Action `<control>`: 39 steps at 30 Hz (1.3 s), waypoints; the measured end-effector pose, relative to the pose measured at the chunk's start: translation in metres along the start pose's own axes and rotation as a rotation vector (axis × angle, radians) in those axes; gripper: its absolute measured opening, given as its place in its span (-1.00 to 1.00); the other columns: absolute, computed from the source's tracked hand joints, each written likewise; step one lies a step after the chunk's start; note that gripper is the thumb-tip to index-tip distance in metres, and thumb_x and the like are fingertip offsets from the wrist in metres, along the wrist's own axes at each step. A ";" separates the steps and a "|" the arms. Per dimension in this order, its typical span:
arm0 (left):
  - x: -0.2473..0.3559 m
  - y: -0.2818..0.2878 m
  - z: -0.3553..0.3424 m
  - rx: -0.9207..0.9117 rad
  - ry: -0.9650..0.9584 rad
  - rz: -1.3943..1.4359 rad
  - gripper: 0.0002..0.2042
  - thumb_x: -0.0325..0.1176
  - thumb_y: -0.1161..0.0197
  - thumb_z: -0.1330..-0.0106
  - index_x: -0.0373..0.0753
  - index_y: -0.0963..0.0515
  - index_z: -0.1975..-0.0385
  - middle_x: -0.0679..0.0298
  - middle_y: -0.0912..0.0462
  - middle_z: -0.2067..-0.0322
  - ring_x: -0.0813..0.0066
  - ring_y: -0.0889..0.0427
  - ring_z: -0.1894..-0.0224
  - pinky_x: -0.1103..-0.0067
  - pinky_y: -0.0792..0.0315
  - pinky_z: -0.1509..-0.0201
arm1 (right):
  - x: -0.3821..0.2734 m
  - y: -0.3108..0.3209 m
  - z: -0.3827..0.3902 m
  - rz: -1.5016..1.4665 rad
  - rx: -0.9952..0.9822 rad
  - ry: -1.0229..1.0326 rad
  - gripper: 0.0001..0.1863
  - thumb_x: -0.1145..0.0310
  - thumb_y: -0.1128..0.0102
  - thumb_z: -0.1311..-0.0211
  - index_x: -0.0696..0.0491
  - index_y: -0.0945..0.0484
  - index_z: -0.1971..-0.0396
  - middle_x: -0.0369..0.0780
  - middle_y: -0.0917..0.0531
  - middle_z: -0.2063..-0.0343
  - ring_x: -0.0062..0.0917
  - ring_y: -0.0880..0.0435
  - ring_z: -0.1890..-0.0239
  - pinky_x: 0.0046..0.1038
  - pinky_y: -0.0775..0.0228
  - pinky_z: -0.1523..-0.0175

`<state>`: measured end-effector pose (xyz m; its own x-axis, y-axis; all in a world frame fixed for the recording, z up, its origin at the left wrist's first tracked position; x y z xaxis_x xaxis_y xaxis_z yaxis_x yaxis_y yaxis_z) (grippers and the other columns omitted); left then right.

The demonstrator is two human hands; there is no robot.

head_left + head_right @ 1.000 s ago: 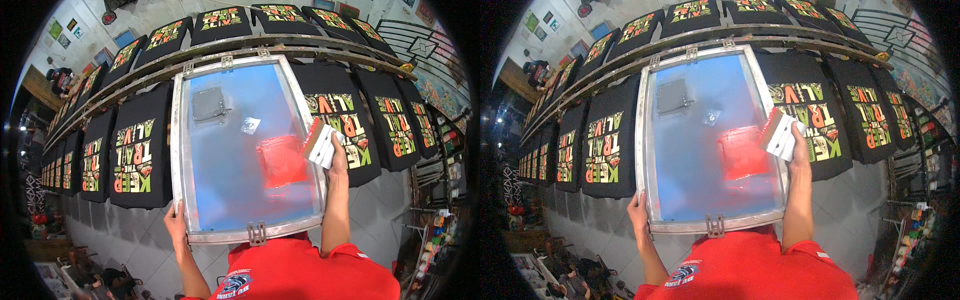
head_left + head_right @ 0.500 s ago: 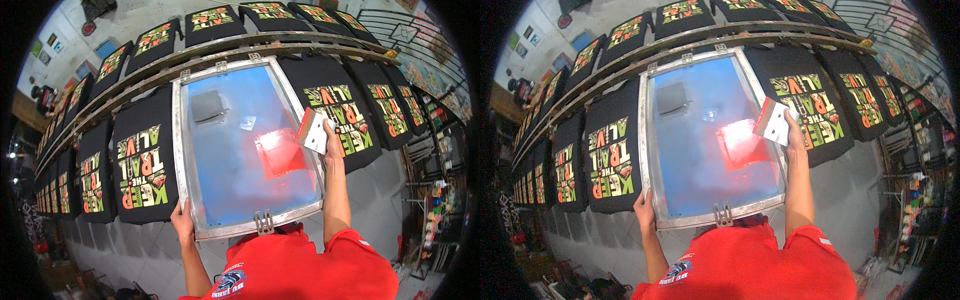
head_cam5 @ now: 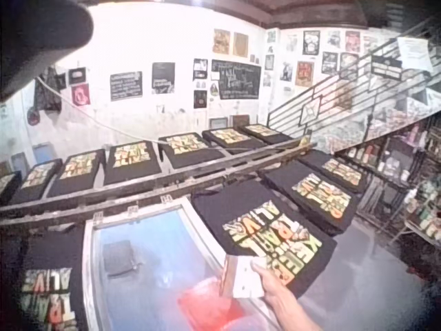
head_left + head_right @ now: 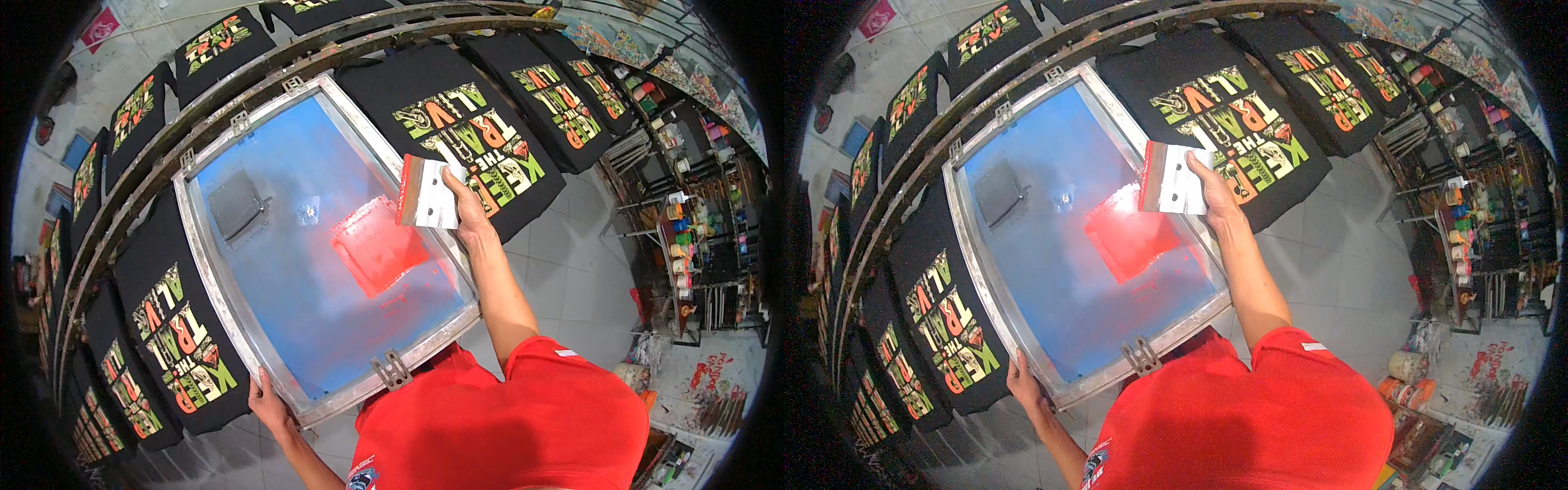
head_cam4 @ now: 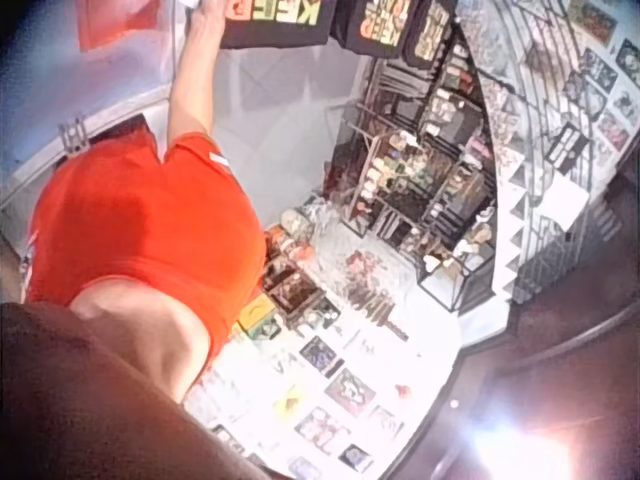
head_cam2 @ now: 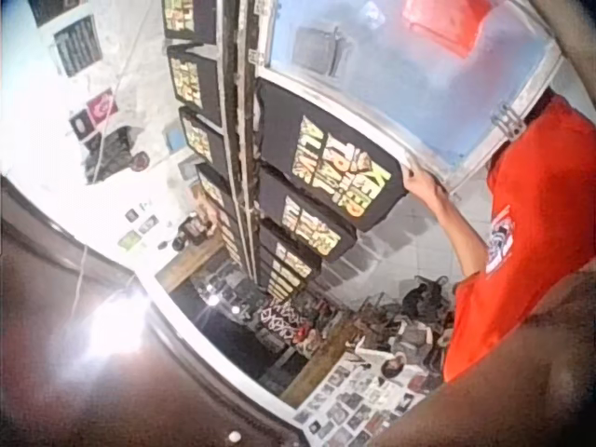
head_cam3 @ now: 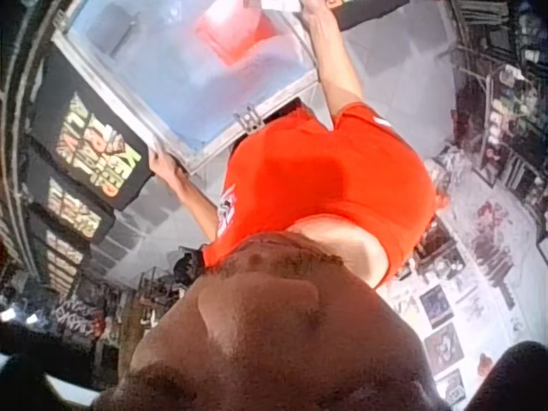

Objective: The person cleans a screen-printing frame with a cloth and spray, then moves the frame to a printing station to apply red ink to a black t-shirt using a squeegee.

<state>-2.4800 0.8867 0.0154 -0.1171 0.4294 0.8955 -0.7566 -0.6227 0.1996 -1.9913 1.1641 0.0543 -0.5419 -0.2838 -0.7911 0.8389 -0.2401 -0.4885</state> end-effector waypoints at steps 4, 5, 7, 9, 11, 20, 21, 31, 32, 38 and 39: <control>-0.009 -0.002 -0.006 -0.017 0.015 0.003 -0.56 -0.23 -0.28 -0.47 -0.41 -0.54 -0.21 0.19 -0.70 0.09 0.52 -0.60 0.17 0.54 -0.52 0.09 | 0.002 0.006 -0.001 0.092 0.077 0.075 -0.49 0.04 -0.30 -0.35 0.13 -0.57 -0.09 -0.26 -0.72 0.16 -0.56 -0.73 0.16 -0.47 -0.59 0.05; -0.018 -0.002 -0.010 -0.027 0.014 0.020 -0.56 -0.23 -0.29 -0.47 -0.41 -0.54 -0.21 0.19 -0.70 0.08 0.52 -0.59 0.17 0.54 -0.52 0.08 | 0.000 0.003 0.001 0.093 0.092 0.100 -0.49 0.05 -0.31 -0.35 0.14 -0.57 -0.09 -0.25 -0.72 0.16 -0.56 -0.72 0.14 -0.47 -0.58 0.04; -0.027 -0.004 -0.013 0.038 -0.051 -0.076 -0.55 -0.22 -0.28 -0.47 -0.42 -0.53 -0.21 0.17 -0.70 0.08 0.50 -0.59 0.15 0.53 -0.51 0.06 | -0.006 -0.010 0.010 0.095 0.121 0.152 -0.48 0.06 -0.33 -0.34 0.16 -0.57 -0.09 -0.24 -0.72 0.15 -0.56 -0.71 0.11 -0.48 -0.55 0.01; -0.023 -0.013 -0.009 0.057 -0.068 -0.068 -0.55 -0.22 -0.27 -0.48 -0.42 -0.53 -0.21 0.17 -0.70 0.08 0.49 -0.60 0.14 0.52 -0.51 0.04 | -0.011 -0.024 0.026 0.171 0.122 0.114 -0.48 0.08 -0.36 -0.32 0.18 -0.57 -0.08 -0.24 -0.72 0.14 -0.56 -0.70 0.09 -0.46 -0.54 -0.01; -0.015 -0.018 -0.005 0.051 -0.052 -0.069 -0.55 -0.21 -0.27 -0.48 -0.43 -0.54 -0.20 0.17 -0.70 0.07 0.49 -0.60 0.14 0.52 -0.51 0.03 | -0.002 -0.029 0.030 0.229 0.077 0.019 -0.50 0.17 -0.44 -0.25 0.18 -0.60 -0.07 -0.24 -0.72 0.10 -0.53 -0.70 0.08 -0.44 -0.51 -0.07; -0.036 -0.003 -0.016 0.075 0.022 -0.055 -0.53 -0.16 -0.33 -0.43 -0.51 -0.60 -0.07 0.12 -0.72 0.13 0.50 -0.63 0.17 0.53 -0.52 0.06 | -0.010 -0.085 0.039 0.943 -0.255 0.331 -0.55 0.34 -0.53 -0.04 0.16 -0.69 0.04 -0.12 -0.80 0.21 -0.48 -0.76 0.20 -0.39 -0.55 0.02; -0.035 -0.002 -0.017 0.089 0.022 -0.050 -0.54 -0.16 -0.33 -0.43 -0.51 -0.61 -0.05 0.13 -0.73 0.15 0.51 -0.63 0.18 0.53 -0.52 0.07 | -0.015 -0.090 0.037 1.074 -0.265 0.376 -0.58 0.34 -0.52 -0.04 0.12 -0.71 0.06 -0.08 -0.79 0.22 -0.38 -0.77 0.22 -0.37 -0.55 0.05; -0.030 -0.009 -0.010 0.127 -0.064 -0.062 -0.58 -0.16 -0.29 -0.45 -0.51 -0.64 0.05 0.17 -0.74 0.22 0.51 -0.63 0.22 0.54 -0.49 0.10 | 0.023 -0.139 0.028 1.895 -0.529 0.752 -0.74 0.59 -0.23 0.06 0.02 -0.71 0.32 -0.16 -0.75 0.33 -0.22 -0.69 0.19 -0.23 -0.34 -0.10; -0.031 -0.008 -0.010 0.132 -0.059 -0.047 -0.60 -0.17 -0.31 -0.44 -0.50 -0.65 0.06 0.18 -0.74 0.23 0.54 -0.62 0.23 0.54 -0.49 0.11 | 0.028 -0.142 0.029 1.907 -0.539 0.792 -0.74 0.59 -0.22 0.04 0.02 -0.71 0.31 -0.17 -0.75 0.32 -0.22 -0.69 0.19 -0.23 -0.34 -0.11; -0.043 -0.004 -0.016 0.133 -0.075 -0.003 -0.63 -0.22 -0.35 -0.41 -0.49 -0.66 0.07 0.18 -0.75 0.23 0.58 -0.62 0.23 0.57 -0.50 0.09 | 0.056 -0.142 0.045 1.894 -0.503 1.097 -0.72 0.58 -0.18 -0.03 0.01 -0.70 0.25 -0.21 -0.73 0.24 -0.31 -0.68 0.13 -0.23 -0.35 -0.13; -0.040 -0.005 -0.014 0.137 -0.061 -0.001 -0.63 -0.23 -0.35 -0.41 -0.49 -0.66 0.07 0.18 -0.75 0.23 0.58 -0.62 0.23 0.57 -0.51 0.09 | 0.060 -0.132 0.053 1.867 -0.482 1.112 -0.72 0.58 -0.17 -0.05 0.00 -0.70 0.23 -0.22 -0.73 0.22 -0.33 -0.68 0.11 -0.23 -0.35 -0.14</control>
Point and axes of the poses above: each hand's wrist, its own z-axis away from the middle knuckle, its own y-axis out of the back of the hand, x = y × z, the point moved 6 cm from there along -z, towards the middle knuckle
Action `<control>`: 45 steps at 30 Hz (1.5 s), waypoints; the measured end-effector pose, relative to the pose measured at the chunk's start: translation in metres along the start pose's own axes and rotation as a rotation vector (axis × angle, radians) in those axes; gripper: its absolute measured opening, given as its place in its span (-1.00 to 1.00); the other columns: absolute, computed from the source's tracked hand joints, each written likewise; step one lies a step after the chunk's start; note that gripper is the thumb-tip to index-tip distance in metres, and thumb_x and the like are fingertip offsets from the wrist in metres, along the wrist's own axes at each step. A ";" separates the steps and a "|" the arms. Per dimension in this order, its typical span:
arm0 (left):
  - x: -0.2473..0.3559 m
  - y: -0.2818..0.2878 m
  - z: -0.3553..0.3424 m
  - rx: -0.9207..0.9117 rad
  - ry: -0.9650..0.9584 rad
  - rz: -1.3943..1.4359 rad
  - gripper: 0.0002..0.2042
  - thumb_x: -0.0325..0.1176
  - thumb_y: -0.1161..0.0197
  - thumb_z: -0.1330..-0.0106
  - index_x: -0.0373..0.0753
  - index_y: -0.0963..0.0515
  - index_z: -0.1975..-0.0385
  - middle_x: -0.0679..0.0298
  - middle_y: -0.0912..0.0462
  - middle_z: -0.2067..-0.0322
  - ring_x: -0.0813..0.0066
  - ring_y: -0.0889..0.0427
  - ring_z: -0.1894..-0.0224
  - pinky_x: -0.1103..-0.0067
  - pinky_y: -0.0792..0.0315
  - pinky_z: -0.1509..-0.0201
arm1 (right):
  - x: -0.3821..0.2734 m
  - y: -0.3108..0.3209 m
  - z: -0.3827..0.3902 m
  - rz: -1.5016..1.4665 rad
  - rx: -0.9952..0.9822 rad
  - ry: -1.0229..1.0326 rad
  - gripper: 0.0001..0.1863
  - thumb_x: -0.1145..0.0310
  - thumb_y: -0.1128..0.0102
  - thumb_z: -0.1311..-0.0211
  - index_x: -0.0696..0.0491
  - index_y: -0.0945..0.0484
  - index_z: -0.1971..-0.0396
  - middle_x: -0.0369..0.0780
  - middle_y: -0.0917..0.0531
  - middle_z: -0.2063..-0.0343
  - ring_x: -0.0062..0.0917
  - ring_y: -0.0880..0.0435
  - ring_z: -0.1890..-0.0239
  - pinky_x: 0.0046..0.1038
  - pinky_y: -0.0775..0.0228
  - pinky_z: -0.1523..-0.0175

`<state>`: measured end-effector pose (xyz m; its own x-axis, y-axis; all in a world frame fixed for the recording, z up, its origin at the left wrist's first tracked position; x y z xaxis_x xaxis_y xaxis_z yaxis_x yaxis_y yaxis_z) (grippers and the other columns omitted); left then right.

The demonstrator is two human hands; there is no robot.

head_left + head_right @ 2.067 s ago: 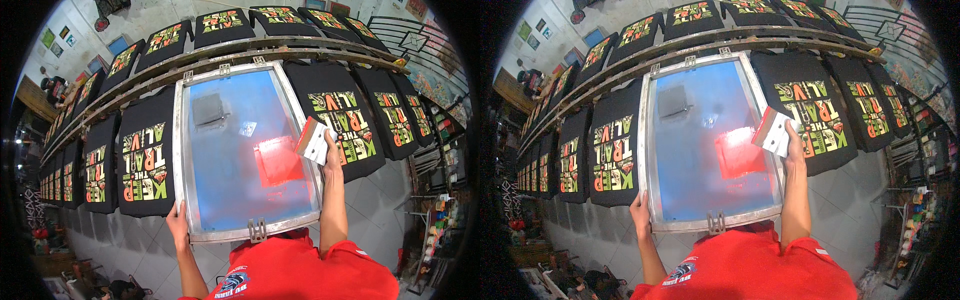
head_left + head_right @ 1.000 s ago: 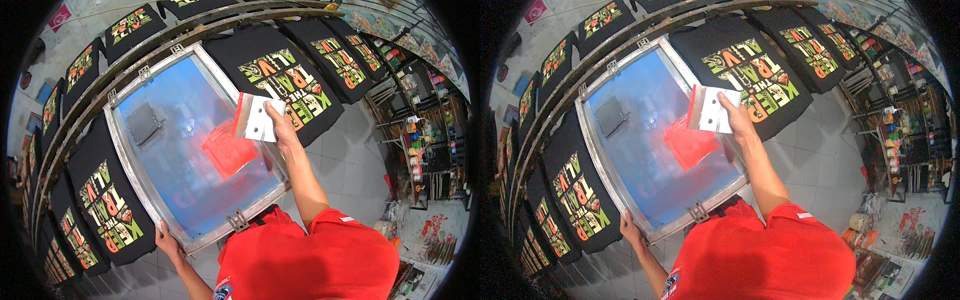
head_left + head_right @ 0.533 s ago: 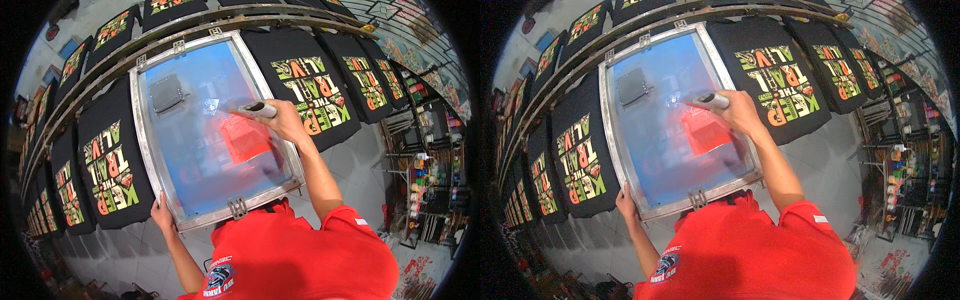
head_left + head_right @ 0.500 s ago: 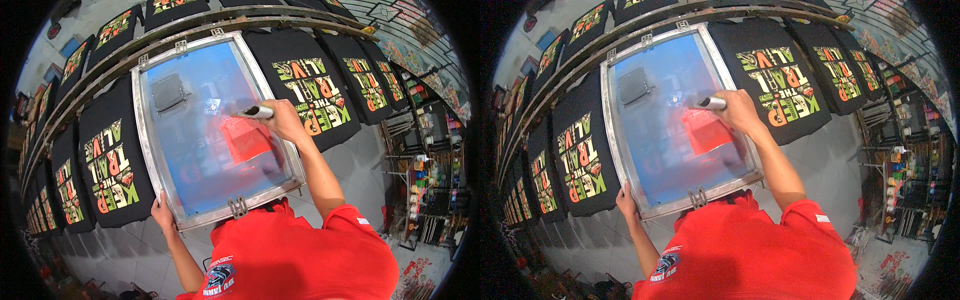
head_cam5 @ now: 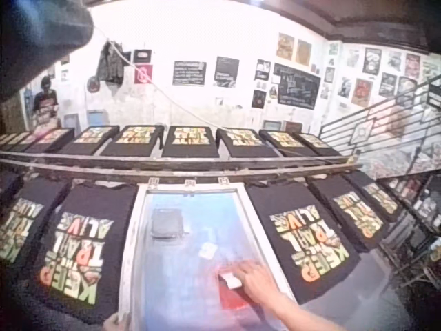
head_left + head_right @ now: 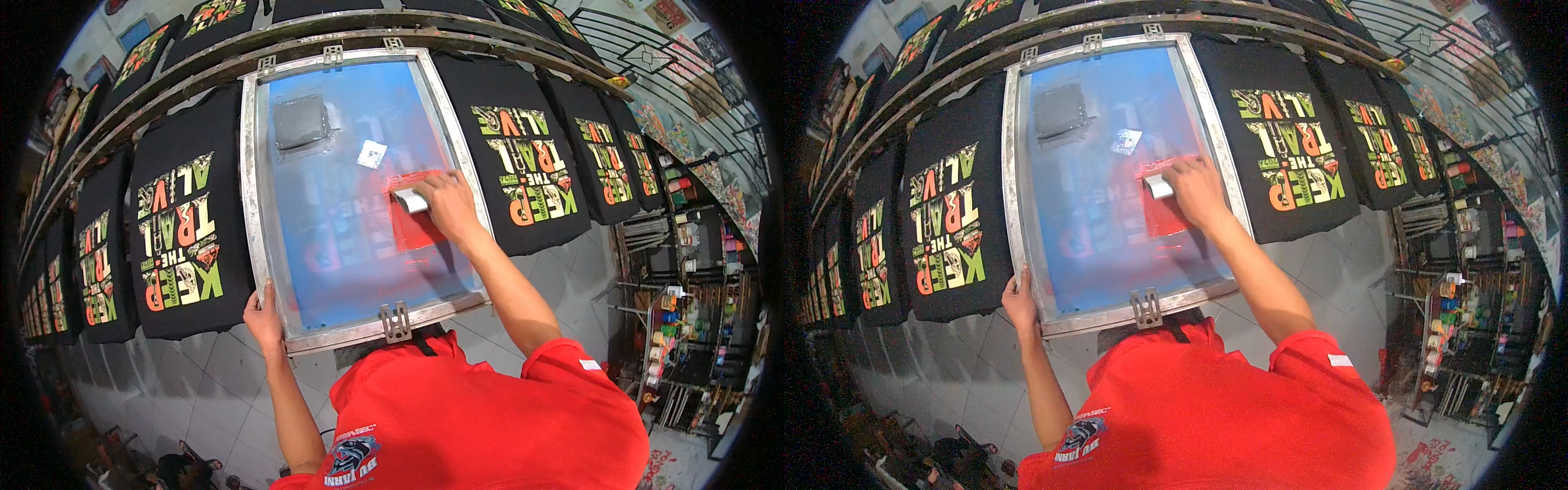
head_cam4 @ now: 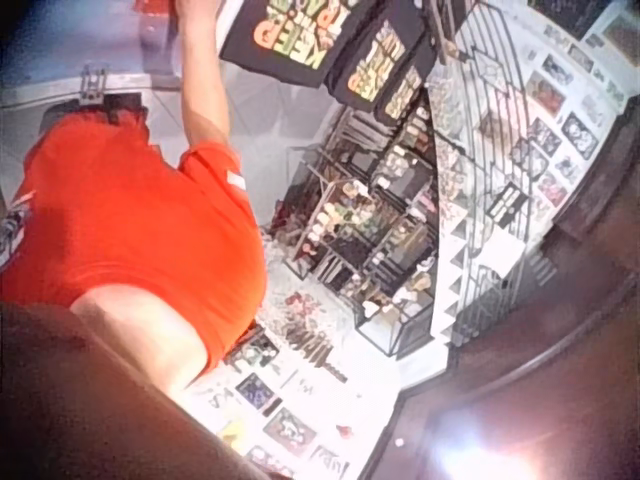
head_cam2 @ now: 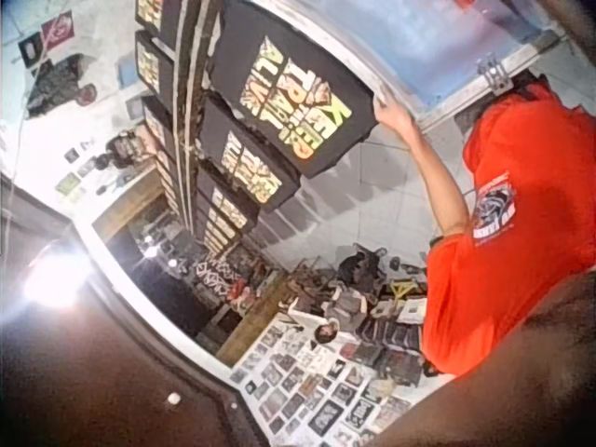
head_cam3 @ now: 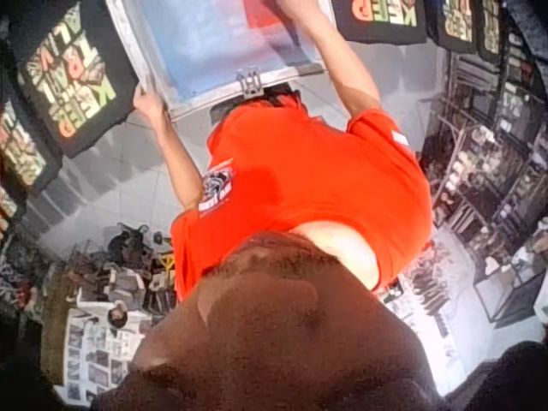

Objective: The person cleans a screen-printing frame with a cloth and spray, then moves the frame to a printing station to apply red ink to a black t-shirt using a squeegee.

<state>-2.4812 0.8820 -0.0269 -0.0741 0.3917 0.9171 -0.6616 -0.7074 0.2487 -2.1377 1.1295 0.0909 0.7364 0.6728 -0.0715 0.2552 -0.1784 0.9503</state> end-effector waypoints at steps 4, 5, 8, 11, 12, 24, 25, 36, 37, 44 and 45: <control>-0.003 0.001 0.002 0.007 0.023 0.007 -0.63 -0.23 -0.35 -0.41 -0.49 -0.65 0.03 0.17 -0.76 0.20 0.57 -0.63 0.21 0.57 -0.51 0.07 | -0.021 -0.009 0.066 -0.011 0.086 -0.075 -0.70 0.56 -0.14 -0.08 -0.03 -0.68 0.18 -0.27 -0.71 0.18 -0.38 -0.65 0.06 -0.25 -0.35 -0.18; -0.005 0.001 -0.001 0.005 0.020 0.007 -0.62 -0.23 -0.35 -0.41 -0.49 -0.65 0.02 0.17 -0.76 0.20 0.57 -0.63 0.21 0.57 -0.51 0.07 | -0.028 -0.006 0.082 -0.011 0.094 -0.078 -0.69 0.56 -0.13 -0.08 -0.03 -0.68 0.17 -0.28 -0.71 0.19 -0.38 -0.65 0.05 -0.25 -0.34 -0.19; 0.013 -0.003 0.008 -0.014 -0.003 0.015 -0.62 -0.23 -0.35 -0.41 -0.48 -0.65 0.00 0.17 -0.76 0.18 0.58 -0.62 0.20 0.57 -0.51 0.06 | -0.027 0.006 0.093 -0.037 -0.007 -0.057 -0.67 0.59 -0.12 -0.08 -0.04 -0.68 0.17 -0.30 -0.71 0.21 -0.38 -0.65 0.06 -0.20 -0.33 -0.22; 0.003 0.000 0.002 0.003 0.000 0.016 -0.62 -0.23 -0.35 -0.42 -0.47 -0.65 -0.01 0.18 -0.76 0.18 0.59 -0.61 0.20 0.57 -0.51 0.05 | -0.023 0.033 0.054 -0.038 -0.080 -0.026 -0.66 0.62 -0.11 -0.05 -0.04 -0.68 0.20 -0.28 -0.71 0.27 -0.38 -0.67 0.09 -0.15 -0.30 -0.24; 0.002 0.000 0.001 -0.002 -0.012 0.009 -0.62 -0.24 -0.35 -0.42 -0.47 -0.66 -0.01 0.18 -0.76 0.18 0.59 -0.61 0.20 0.57 -0.51 0.05 | -0.020 0.036 0.035 -0.029 -0.038 -0.029 -0.67 0.62 -0.12 -0.05 -0.04 -0.68 0.21 -0.27 -0.71 0.28 -0.38 -0.67 0.10 -0.15 -0.30 -0.23; 0.003 -0.001 0.007 -0.002 0.025 0.031 -0.63 -0.25 -0.34 -0.42 -0.46 -0.66 -0.01 0.20 -0.75 0.22 0.60 -0.58 0.23 0.58 -0.50 0.08 | -0.016 0.010 0.039 -0.044 -0.034 -0.041 -0.80 0.56 -0.14 -0.04 0.02 -0.65 0.33 -0.22 -0.66 0.28 -0.34 -0.63 0.09 -0.28 -0.34 -0.04; 0.006 -0.002 0.008 -0.006 0.030 0.017 -0.63 -0.25 -0.34 -0.42 -0.46 -0.66 -0.01 0.20 -0.75 0.22 0.60 -0.59 0.23 0.58 -0.50 0.08 | -0.020 0.011 0.051 -0.041 -0.061 -0.039 -0.79 0.56 -0.15 -0.02 0.02 -0.65 0.32 -0.23 -0.66 0.29 -0.34 -0.63 0.09 -0.28 -0.34 -0.05; 0.013 -0.003 0.004 -0.001 -0.036 -0.070 -0.61 -0.22 -0.34 -0.42 -0.47 -0.65 -0.02 0.14 -0.77 0.17 0.57 -0.62 0.19 0.55 -0.51 0.03 | 0.008 0.019 -0.013 -0.005 -0.118 -0.058 -0.76 0.51 -0.14 -0.13 -0.02 -0.70 0.23 -0.19 -0.72 0.29 -0.32 -0.69 0.10 -0.19 -0.27 -0.22; 0.013 -0.003 0.005 0.003 -0.015 -0.070 -0.61 -0.22 -0.35 -0.42 -0.47 -0.65 -0.02 0.13 -0.77 0.17 0.57 -0.63 0.19 0.55 -0.51 0.03 | 0.006 0.018 -0.010 0.012 -0.072 -0.038 -0.77 0.50 -0.14 -0.13 -0.01 -0.70 0.23 -0.20 -0.71 0.28 -0.32 -0.68 0.09 -0.20 -0.28 -0.21; 0.008 -0.001 0.007 0.022 0.021 -0.007 -0.62 -0.22 -0.36 -0.41 -0.45 -0.67 0.00 0.15 -0.77 0.19 0.58 -0.62 0.20 0.56 -0.51 0.05 | -0.026 0.000 0.098 -0.014 0.039 -0.024 -0.69 0.49 -0.13 -0.09 0.00 -0.69 0.14 -0.22 -0.70 0.13 -0.36 -0.65 0.04 -0.20 -0.33 -0.22; 0.008 -0.001 0.008 0.020 0.030 -0.007 -0.62 -0.22 -0.36 -0.41 -0.45 -0.67 0.00 0.15 -0.77 0.19 0.58 -0.62 0.20 0.57 -0.51 0.05 | -0.029 0.008 0.104 -0.047 0.044 -0.031 -0.68 0.51 -0.12 -0.09 -0.01 -0.69 0.14 -0.22 -0.71 0.16 -0.36 -0.66 0.04 -0.19 -0.32 -0.24</control>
Point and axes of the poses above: each hand's wrist, its own z-axis away from the middle knuckle, its own y-axis out of the back of the hand, x = y × z, the point moved 6 cm from there along -z, towards the middle knuckle
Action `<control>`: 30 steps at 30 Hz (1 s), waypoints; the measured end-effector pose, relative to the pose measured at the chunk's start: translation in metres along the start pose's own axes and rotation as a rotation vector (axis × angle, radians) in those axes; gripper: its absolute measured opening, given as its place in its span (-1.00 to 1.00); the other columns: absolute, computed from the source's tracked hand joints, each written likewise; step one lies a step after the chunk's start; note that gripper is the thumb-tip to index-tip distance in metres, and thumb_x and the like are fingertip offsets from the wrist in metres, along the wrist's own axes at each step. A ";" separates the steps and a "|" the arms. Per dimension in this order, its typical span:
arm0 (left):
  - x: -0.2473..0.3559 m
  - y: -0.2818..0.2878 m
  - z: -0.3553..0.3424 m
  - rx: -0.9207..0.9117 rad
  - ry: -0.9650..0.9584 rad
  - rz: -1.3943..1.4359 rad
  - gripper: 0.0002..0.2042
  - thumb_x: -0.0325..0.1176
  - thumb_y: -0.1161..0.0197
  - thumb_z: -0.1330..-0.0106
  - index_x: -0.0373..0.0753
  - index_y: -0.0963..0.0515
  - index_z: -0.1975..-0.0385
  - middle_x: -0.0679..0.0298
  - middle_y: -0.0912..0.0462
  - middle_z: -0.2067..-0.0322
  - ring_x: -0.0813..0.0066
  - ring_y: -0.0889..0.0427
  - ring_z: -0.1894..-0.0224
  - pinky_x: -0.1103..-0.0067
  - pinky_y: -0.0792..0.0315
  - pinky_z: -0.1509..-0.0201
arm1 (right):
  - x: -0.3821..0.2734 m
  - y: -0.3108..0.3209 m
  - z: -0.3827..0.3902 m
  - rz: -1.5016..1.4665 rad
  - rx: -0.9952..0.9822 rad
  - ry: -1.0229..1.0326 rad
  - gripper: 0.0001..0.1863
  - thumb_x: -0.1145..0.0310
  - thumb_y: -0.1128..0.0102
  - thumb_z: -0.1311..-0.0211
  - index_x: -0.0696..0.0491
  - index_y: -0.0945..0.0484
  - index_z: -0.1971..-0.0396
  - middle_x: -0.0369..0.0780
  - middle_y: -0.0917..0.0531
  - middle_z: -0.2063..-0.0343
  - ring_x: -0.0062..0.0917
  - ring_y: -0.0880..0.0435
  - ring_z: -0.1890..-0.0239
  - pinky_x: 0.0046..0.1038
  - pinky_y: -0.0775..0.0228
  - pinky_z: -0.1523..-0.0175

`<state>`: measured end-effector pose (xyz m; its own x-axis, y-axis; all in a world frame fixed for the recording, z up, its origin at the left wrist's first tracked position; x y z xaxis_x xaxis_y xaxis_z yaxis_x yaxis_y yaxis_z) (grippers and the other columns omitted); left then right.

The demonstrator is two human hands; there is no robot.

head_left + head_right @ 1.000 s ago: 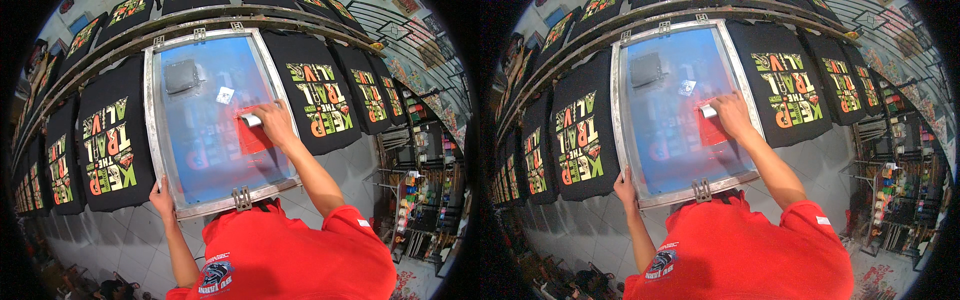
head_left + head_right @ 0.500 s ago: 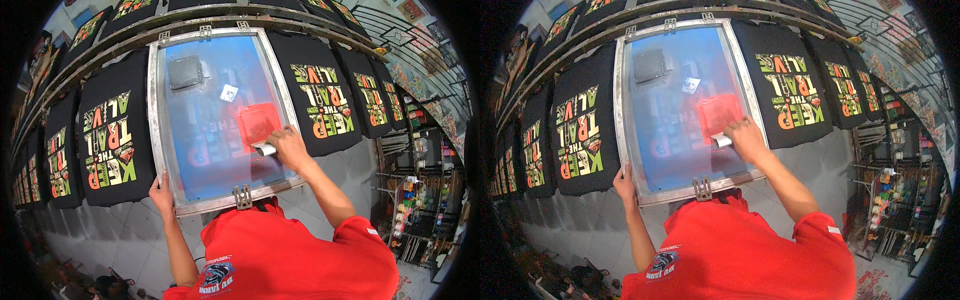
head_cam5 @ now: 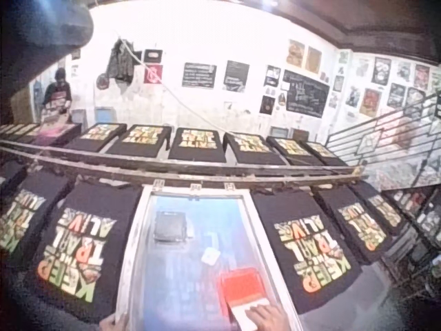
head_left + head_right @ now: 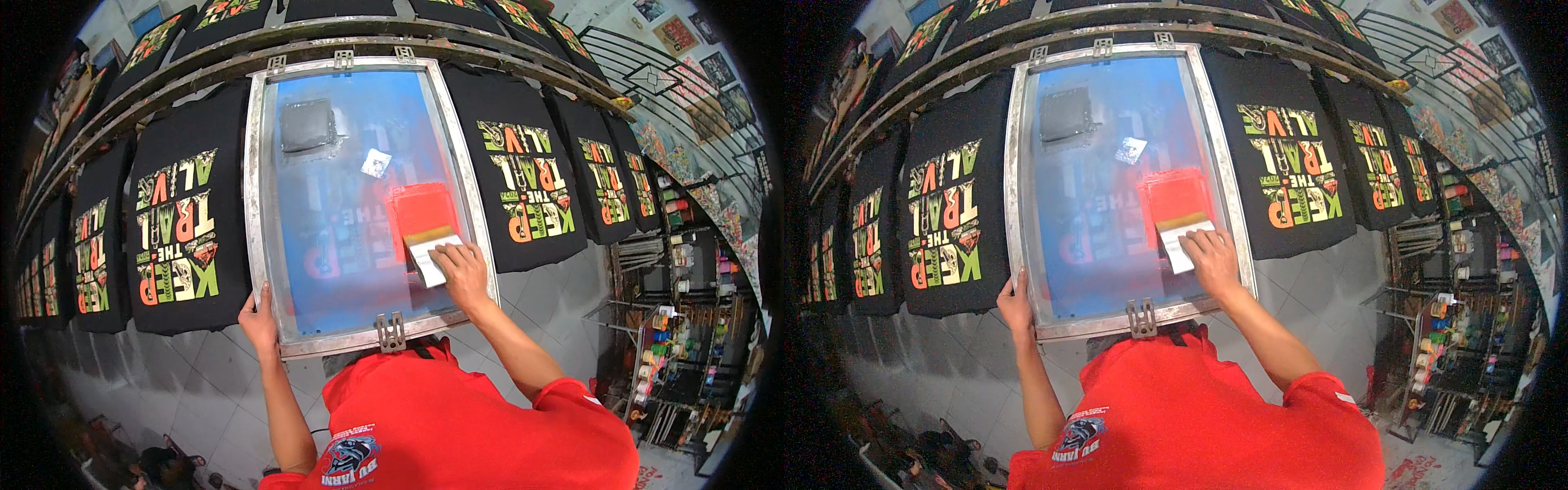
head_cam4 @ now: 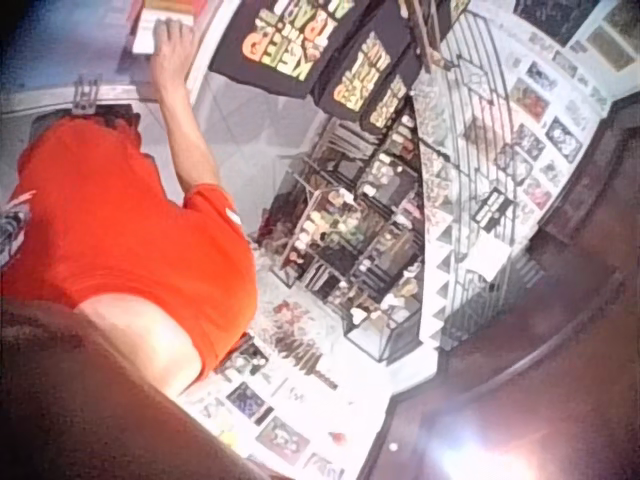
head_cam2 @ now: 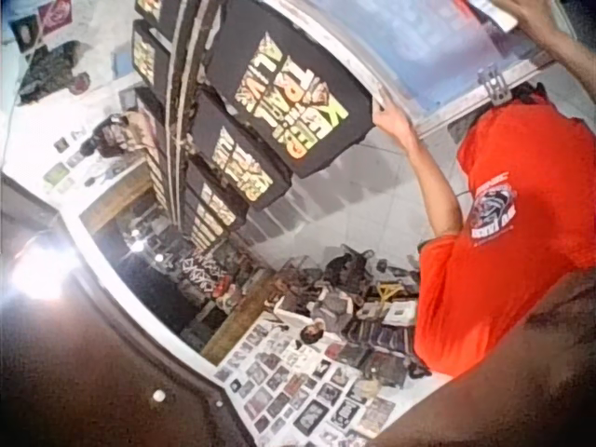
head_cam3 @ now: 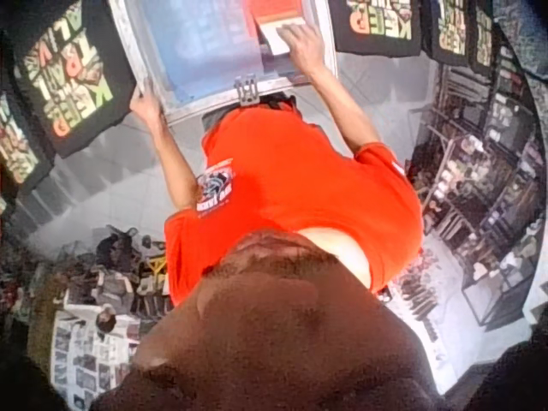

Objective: The person cleans a screen-printing frame with a cloth and spray, then moves the frame to a printing station to apply red ink to a black t-shirt using a squeegee.

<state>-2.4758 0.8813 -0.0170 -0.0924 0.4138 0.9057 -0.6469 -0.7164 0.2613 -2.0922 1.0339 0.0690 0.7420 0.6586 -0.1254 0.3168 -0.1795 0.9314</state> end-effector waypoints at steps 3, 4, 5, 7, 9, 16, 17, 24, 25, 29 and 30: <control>0.000 0.002 -0.001 0.010 0.005 0.004 -0.62 -0.23 -0.36 -0.41 -0.46 -0.66 -0.01 0.16 -0.77 0.20 0.58 -0.62 0.19 0.57 -0.51 0.05 | 0.003 0.019 -0.025 0.007 -0.266 0.035 -0.67 0.52 -0.11 -0.10 -0.03 -0.69 0.14 -0.22 -0.72 0.19 -0.37 -0.68 0.03 -0.14 -0.28 -0.28; -0.003 0.002 -0.002 0.011 -0.008 0.004 -0.62 -0.23 -0.36 -0.41 -0.46 -0.66 0.00 0.17 -0.77 0.20 0.59 -0.62 0.20 0.58 -0.51 0.05 | 0.007 0.020 -0.040 0.024 -0.255 0.034 -0.68 0.52 -0.10 -0.11 -0.04 -0.70 0.15 -0.22 -0.72 0.21 -0.37 -0.68 0.02 -0.12 -0.26 -0.30; -0.004 0.002 -0.003 0.010 -0.018 0.007 -0.62 -0.23 -0.35 -0.41 -0.46 -0.66 0.00 0.17 -0.77 0.20 0.59 -0.61 0.20 0.58 -0.51 0.05 | 0.014 0.019 -0.061 0.044 -0.246 0.035 -0.68 0.52 -0.09 -0.12 -0.04 -0.70 0.16 -0.22 -0.73 0.22 -0.37 -0.69 0.02 -0.11 -0.24 -0.31; 0.002 -0.003 -0.002 -0.006 -0.035 -0.005 -0.63 -0.24 -0.35 -0.42 -0.47 -0.66 0.00 0.18 -0.76 0.20 0.59 -0.61 0.20 0.58 -0.51 0.05 | 0.024 0.018 -0.102 0.046 -0.045 0.063 -0.62 0.65 -0.19 0.07 -0.01 -0.70 0.20 -0.21 -0.71 0.30 -0.31 -0.68 0.10 -0.19 -0.28 -0.22; 0.009 -0.004 -0.001 -0.010 -0.032 -0.018 -0.63 -0.25 -0.35 -0.42 -0.47 -0.66 -0.01 0.18 -0.76 0.20 0.59 -0.61 0.20 0.58 -0.51 0.05 | 0.040 -0.004 -0.130 0.069 -0.096 0.033 -0.69 0.62 -0.16 0.01 0.01 -0.68 0.24 -0.19 -0.70 0.34 -0.30 -0.68 0.14 -0.23 -0.31 -0.12; -0.002 0.001 -0.003 0.002 -0.004 -0.040 -0.61 -0.23 -0.35 -0.41 -0.46 -0.65 -0.04 0.16 -0.76 0.18 0.57 -0.61 0.18 0.57 -0.50 0.03 | 0.026 -0.007 -0.094 -0.001 -0.130 0.014 -0.76 0.59 -0.14 -0.01 0.01 -0.67 0.32 -0.22 -0.66 0.38 -0.31 -0.65 0.18 -0.27 -0.33 0.02; -0.006 0.003 -0.004 0.002 -0.005 -0.037 -0.61 -0.23 -0.35 -0.41 -0.45 -0.65 -0.04 0.16 -0.76 0.18 0.57 -0.61 0.18 0.57 -0.50 0.03 | 0.025 -0.009 -0.078 -0.011 -0.178 -0.027 -0.86 0.50 -0.22 -0.04 0.01 -0.66 0.36 -0.21 -0.69 0.32 -0.31 -0.67 0.14 -0.24 -0.36 -0.08; -0.007 0.000 -0.004 -0.041 -0.001 0.014 -0.61 -0.24 -0.34 -0.42 -0.46 -0.63 -0.06 0.15 -0.76 0.15 0.56 -0.61 0.17 0.56 -0.50 0.00 | 0.008 0.028 -0.038 -0.032 -0.330 -0.026 -0.80 0.55 -0.29 0.05 0.05 -0.64 0.34 -0.24 -0.69 0.35 -0.29 -0.66 0.17 -0.30 -0.32 -0.01; -0.004 -0.001 -0.001 -0.038 -0.002 -0.003 -0.61 -0.24 -0.34 -0.42 -0.47 -0.63 -0.06 0.14 -0.76 0.15 0.56 -0.61 0.16 0.56 -0.50 0.00 | 0.010 0.036 -0.044 -0.085 -0.385 -0.068 -0.78 0.53 -0.33 0.06 0.06 -0.65 0.33 -0.23 -0.71 0.34 -0.27 -0.67 0.16 -0.30 -0.32 -0.03; 0.002 -0.003 -0.006 -0.067 -0.043 0.003 -0.61 -0.25 -0.31 -0.44 -0.49 -0.62 -0.06 0.11 -0.76 0.13 0.54 -0.62 0.14 0.55 -0.49 -0.02 | 0.045 0.052 -0.042 -0.553 -0.248 -0.506 -0.62 0.33 -0.52 0.00 0.09 -0.70 0.14 -0.17 -0.77 0.25 -0.42 -0.74 0.19 -0.36 -0.44 0.02; 0.003 -0.002 -0.006 -0.053 -0.065 -0.043 -0.61 -0.25 -0.30 -0.44 -0.49 -0.62 -0.05 0.10 -0.76 0.13 0.53 -0.62 0.14 0.54 -0.49 -0.02 | 0.053 0.053 -0.036 -0.734 -0.219 -0.698 -0.59 0.27 -0.53 -0.01 0.06 -0.71 0.10 -0.13 -0.78 0.20 -0.46 -0.75 0.16 -0.34 -0.48 -0.01</control>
<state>-2.4795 0.8869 -0.0171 -0.0153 0.4050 0.9142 -0.6883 -0.6674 0.2842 -2.0574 1.0857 0.1235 0.6094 -0.0300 -0.7923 0.7666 0.2776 0.5790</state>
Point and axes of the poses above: each hand's wrist, its own z-axis away from the middle knuckle, its own y-axis out of the back of the hand, x = y × z, the point moved 6 cm from there along -z, towards the middle knuckle
